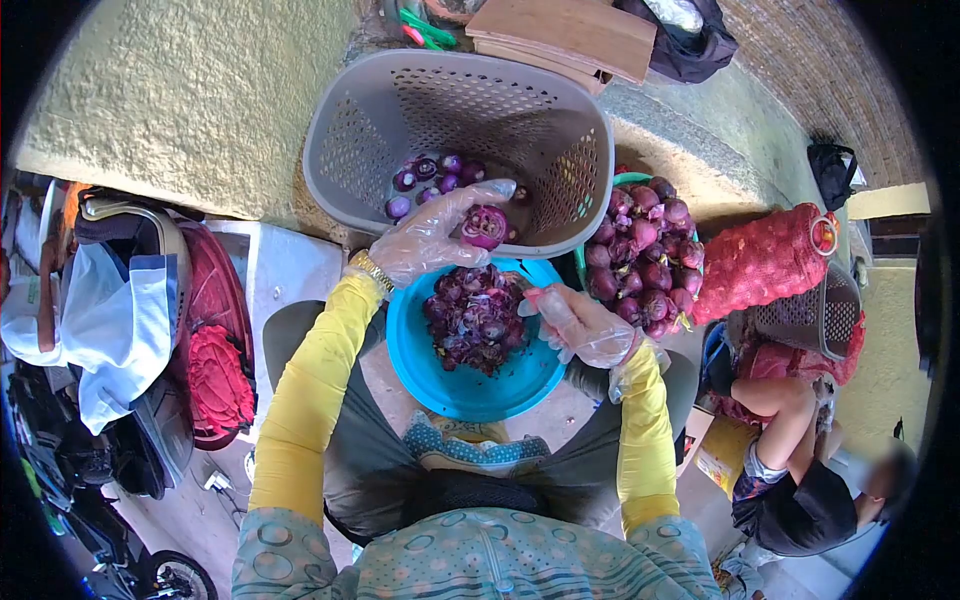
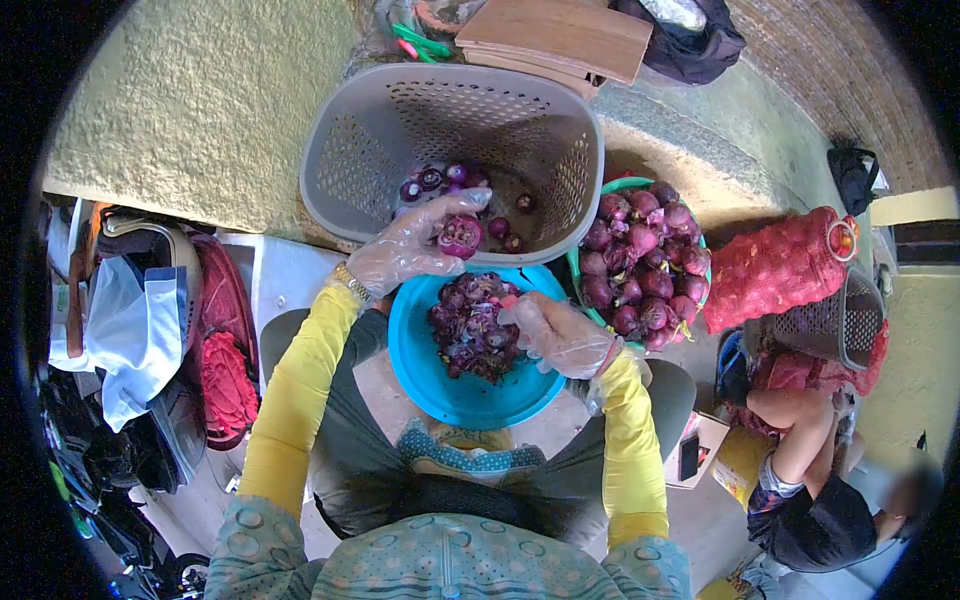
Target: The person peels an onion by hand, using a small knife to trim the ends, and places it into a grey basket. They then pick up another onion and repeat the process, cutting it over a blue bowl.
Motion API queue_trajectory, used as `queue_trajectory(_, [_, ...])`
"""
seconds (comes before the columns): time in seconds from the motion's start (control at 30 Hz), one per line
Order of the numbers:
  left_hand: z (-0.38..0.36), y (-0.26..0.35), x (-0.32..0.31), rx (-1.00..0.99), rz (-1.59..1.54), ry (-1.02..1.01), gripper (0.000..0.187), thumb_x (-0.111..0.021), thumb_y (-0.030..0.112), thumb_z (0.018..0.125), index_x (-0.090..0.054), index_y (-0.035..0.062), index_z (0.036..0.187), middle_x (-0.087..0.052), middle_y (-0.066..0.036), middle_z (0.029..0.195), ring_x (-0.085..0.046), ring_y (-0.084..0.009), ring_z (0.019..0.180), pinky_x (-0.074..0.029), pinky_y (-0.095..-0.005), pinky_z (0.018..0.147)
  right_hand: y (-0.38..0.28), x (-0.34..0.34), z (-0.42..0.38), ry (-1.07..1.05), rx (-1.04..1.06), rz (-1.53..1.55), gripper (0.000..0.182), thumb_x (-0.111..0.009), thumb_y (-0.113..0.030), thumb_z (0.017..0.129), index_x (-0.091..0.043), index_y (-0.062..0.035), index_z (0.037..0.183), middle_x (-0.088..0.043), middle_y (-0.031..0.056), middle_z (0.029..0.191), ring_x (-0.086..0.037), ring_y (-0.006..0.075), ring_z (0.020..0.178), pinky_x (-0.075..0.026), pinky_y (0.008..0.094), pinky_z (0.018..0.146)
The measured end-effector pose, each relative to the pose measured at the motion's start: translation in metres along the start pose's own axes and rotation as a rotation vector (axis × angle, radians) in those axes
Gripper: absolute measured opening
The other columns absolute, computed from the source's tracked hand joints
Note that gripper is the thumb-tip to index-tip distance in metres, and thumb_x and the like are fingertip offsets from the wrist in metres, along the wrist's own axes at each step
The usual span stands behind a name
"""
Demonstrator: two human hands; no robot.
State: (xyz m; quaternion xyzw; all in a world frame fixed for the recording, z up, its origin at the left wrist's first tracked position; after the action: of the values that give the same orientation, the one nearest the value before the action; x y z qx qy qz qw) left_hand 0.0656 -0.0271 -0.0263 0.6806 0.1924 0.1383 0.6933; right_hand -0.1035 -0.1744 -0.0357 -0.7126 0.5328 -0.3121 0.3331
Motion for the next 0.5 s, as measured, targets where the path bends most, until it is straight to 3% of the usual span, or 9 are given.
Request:
queue_trajectory(0.13, [-0.002,-0.001,0.004,0.026,-0.065,0.026,0.071,-0.080,0.002,0.078,-0.049,0.0044,0.142,-0.041,-0.015,0.157,-0.040,-0.0240,0.144,-0.030,-0.0391,0.122,-0.001,0.003,0.002,0.019,-0.026,-0.035,0.056,-0.041,-0.053,0.107,-0.064,-0.0043,0.120,-0.061,0.0033,0.082,-0.056,0.0133,0.068,-0.049,0.0285,0.060])
queue_trajectory(0.23, [-0.003,0.001,0.004,0.016,-0.055,-0.001,0.067,-0.080,0.006,0.081,-0.051,0.0091,0.142,-0.038,-0.014,0.160,-0.035,-0.0244,0.148,-0.030,-0.0403,0.122,0.004,0.006,0.012,0.046,0.039,-0.107,0.059,-0.037,-0.053,0.107,-0.068,-0.0035,0.113,-0.062,0.0058,0.077,-0.059,0.0148,0.071,-0.050,0.0314,0.062])
queue_trajectory(0.3, [-0.003,-0.001,0.007,0.012,-0.038,0.006,0.067,-0.080,0.006,0.081,-0.051,0.0090,0.142,-0.038,-0.013,0.159,-0.035,-0.0247,0.148,-0.030,-0.0406,0.122,0.007,0.006,0.014,0.025,-0.063,-0.205,0.044,-0.045,-0.040,0.109,-0.061,-0.0028,0.127,-0.069,0.0059,0.103,-0.056,0.0124,0.075,-0.049,0.0294,0.069])
queue_trajectory(0.33, [-0.003,-0.002,0.007,0.007,-0.020,0.014,0.068,-0.080,0.006,0.081,-0.051,0.0089,0.142,-0.038,-0.013,0.159,-0.035,-0.0250,0.148,-0.030,-0.0408,0.122,0.024,0.004,0.022,0.024,-0.066,-0.203,0.044,-0.045,-0.040,0.109,-0.061,-0.0028,0.127,-0.069,0.0059,0.103,-0.056,0.0124,0.075,-0.049,0.0294,0.069])
queue_trajectory(0.43, [-0.005,0.000,0.005,0.021,-0.075,0.009,0.069,-0.080,0.006,0.081,-0.050,0.0078,0.143,-0.039,-0.013,0.159,-0.036,-0.0245,0.147,-0.030,-0.0410,0.122,0.090,-0.010,0.061,0.035,0.033,-0.419,0.040,-0.047,-0.034,0.108,-0.061,-0.0026,0.128,-0.070,0.0092,0.103,-0.061,0.0179,0.082,-0.051,0.0343,0.077])
queue_trajectory(0.5, [-0.003,-0.001,0.000,0.007,0.013,-0.013,0.069,-0.080,0.006,0.081,-0.050,0.0070,0.143,-0.039,-0.013,0.159,-0.036,-0.0243,0.147,-0.030,-0.0409,0.122,0.104,-0.028,0.073,0.053,0.080,-0.826,0.037,-0.047,-0.032,0.104,-0.060,-0.0048,0.124,-0.070,0.0194,0.103,-0.066,0.0352,0.092,-0.053,0.0472,0.080])
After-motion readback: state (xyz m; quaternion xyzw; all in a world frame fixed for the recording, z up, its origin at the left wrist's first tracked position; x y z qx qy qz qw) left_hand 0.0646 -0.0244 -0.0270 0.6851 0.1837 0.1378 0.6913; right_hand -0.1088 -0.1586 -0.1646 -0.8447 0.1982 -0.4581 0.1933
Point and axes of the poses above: each hand's wrist, its own z-axis towards the middle knuckle, its own x-axis out of the back of the hand, y = z × x, the point moved 7 cm from there along z, towards the middle knuckle
